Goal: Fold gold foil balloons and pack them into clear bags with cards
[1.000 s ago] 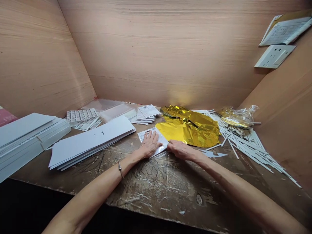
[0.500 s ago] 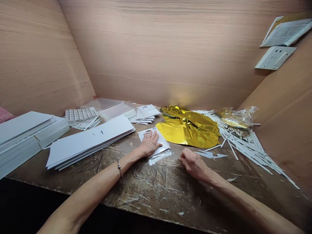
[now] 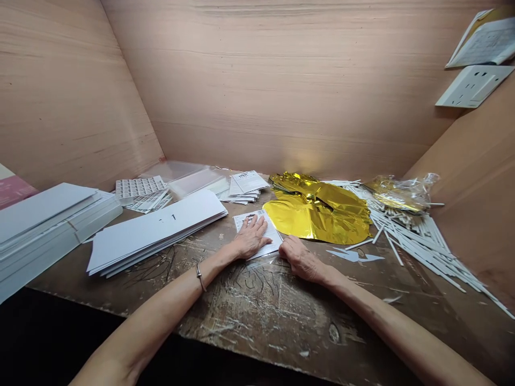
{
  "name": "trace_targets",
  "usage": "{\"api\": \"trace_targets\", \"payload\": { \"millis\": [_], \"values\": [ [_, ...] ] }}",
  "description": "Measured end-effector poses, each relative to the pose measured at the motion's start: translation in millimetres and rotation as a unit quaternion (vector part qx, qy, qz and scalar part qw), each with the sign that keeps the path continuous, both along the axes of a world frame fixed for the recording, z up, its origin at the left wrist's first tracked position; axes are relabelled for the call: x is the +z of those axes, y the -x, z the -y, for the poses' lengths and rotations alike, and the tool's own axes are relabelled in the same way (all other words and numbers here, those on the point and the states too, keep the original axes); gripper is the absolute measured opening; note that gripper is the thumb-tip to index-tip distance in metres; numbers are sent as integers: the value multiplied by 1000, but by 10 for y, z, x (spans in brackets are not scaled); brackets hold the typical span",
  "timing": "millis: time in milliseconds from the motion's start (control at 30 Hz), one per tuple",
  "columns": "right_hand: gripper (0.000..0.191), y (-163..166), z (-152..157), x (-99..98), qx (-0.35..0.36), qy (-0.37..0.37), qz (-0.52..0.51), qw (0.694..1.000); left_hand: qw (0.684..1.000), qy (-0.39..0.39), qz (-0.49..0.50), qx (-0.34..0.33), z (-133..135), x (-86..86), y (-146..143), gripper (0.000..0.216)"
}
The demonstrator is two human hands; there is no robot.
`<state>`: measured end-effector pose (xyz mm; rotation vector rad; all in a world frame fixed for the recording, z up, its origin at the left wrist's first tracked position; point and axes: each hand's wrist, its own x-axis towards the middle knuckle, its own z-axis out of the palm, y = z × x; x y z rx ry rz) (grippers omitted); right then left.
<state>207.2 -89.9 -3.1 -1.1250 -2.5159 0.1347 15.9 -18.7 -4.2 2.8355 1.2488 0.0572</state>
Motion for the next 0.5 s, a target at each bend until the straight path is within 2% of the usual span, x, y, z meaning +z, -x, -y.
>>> {"api": "trace_targets", "payload": {
  "millis": [167, 300, 367, 500],
  "values": [
    [17, 84, 159, 89, -61, 77, -52, 994, 1000, -3, -1, -1, 4, -1, -2, 61],
    [11, 134, 329, 208, -37, 175, -113, 977, 1000, 2, 12, -1, -12, -33, -3, 63],
    [7, 131, 334, 250, -27, 163, -128, 978, 1000, 7, 17, 2, -18, -43, -3, 63],
    [10, 78, 168, 208, -25, 81, -115, 990, 1000, 6, 22, 4, -18, -43, 0, 62]
  ]
}}
